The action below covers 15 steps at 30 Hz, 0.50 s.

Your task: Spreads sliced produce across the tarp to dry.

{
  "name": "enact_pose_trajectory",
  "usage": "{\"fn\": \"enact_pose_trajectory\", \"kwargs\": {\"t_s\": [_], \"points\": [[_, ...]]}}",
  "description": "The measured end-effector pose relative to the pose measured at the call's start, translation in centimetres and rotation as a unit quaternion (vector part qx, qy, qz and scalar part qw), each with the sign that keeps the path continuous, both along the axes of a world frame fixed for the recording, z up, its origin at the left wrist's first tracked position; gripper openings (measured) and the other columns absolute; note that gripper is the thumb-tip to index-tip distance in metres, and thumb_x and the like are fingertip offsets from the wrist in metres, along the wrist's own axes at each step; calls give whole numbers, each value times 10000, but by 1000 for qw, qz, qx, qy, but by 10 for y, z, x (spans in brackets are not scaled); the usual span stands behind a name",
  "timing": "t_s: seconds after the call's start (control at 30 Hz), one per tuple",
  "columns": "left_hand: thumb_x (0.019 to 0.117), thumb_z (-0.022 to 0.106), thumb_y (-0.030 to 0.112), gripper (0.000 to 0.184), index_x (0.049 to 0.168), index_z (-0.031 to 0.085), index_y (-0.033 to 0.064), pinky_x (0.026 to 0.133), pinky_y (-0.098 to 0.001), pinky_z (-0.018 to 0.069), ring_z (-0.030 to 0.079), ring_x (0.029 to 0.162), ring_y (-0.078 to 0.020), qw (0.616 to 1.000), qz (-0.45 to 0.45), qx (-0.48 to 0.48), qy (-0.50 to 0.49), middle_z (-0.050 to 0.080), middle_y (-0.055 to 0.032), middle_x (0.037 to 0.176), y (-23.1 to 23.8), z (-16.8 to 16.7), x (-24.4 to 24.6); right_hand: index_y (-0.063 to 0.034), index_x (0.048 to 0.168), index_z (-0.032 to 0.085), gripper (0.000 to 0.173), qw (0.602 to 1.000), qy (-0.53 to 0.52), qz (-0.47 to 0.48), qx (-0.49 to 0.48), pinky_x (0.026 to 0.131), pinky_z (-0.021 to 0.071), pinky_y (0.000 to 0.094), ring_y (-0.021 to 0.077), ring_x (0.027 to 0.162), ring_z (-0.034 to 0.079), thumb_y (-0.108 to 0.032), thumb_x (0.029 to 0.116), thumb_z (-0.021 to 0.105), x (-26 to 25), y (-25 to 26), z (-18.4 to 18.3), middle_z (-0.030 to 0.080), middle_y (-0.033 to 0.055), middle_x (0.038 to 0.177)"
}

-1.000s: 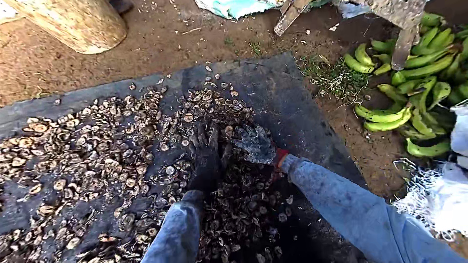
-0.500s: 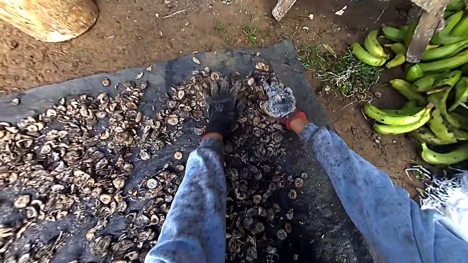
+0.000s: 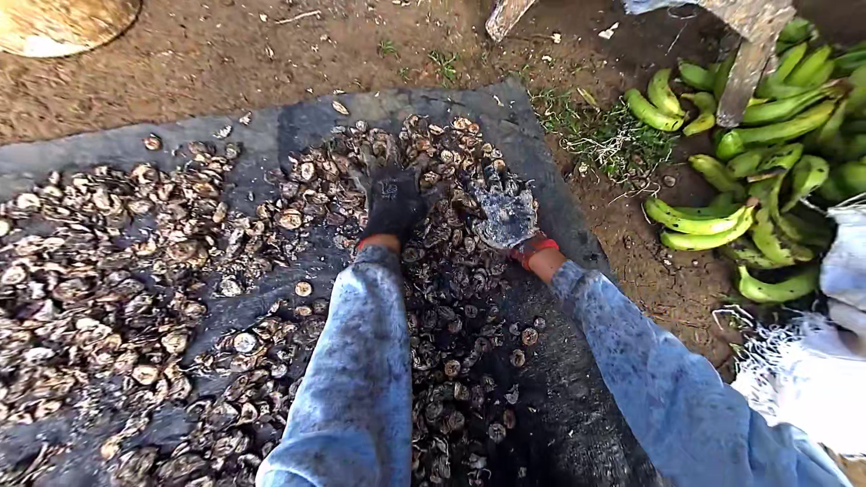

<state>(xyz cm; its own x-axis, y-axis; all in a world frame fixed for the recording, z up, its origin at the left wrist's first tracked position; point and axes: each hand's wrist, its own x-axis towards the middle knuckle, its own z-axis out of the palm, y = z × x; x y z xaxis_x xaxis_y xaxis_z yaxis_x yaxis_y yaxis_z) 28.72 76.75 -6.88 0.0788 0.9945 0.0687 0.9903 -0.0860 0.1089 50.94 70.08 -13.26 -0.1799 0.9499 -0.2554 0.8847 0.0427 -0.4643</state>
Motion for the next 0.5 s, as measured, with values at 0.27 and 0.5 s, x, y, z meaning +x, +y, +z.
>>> {"fn": "enact_pose_trajectory", "kwargs": {"t_s": [0.27,0.5], "points": [[905,525,731,890,1606,376,204,1168,-790,0,50,1569,-473,977,-211,-13,-19,244,-99,1703,-163,-23,-32,-294,1628,309,924,984,65,125,106,1203,120,735,414,1579,109,-658,863,678,-9,-125,9,143,164,1719],[903,512,730,807,1563,455,269,1113,-842,54,122,1509,-593,998,-42,-29,33,264,-209,1673,-230,-4,-102,-306,1610,356,810,967,61,140,204,1163,183,759,467,1560,143,-575,911,664,-30,-111,5,166,182,1711]]}}
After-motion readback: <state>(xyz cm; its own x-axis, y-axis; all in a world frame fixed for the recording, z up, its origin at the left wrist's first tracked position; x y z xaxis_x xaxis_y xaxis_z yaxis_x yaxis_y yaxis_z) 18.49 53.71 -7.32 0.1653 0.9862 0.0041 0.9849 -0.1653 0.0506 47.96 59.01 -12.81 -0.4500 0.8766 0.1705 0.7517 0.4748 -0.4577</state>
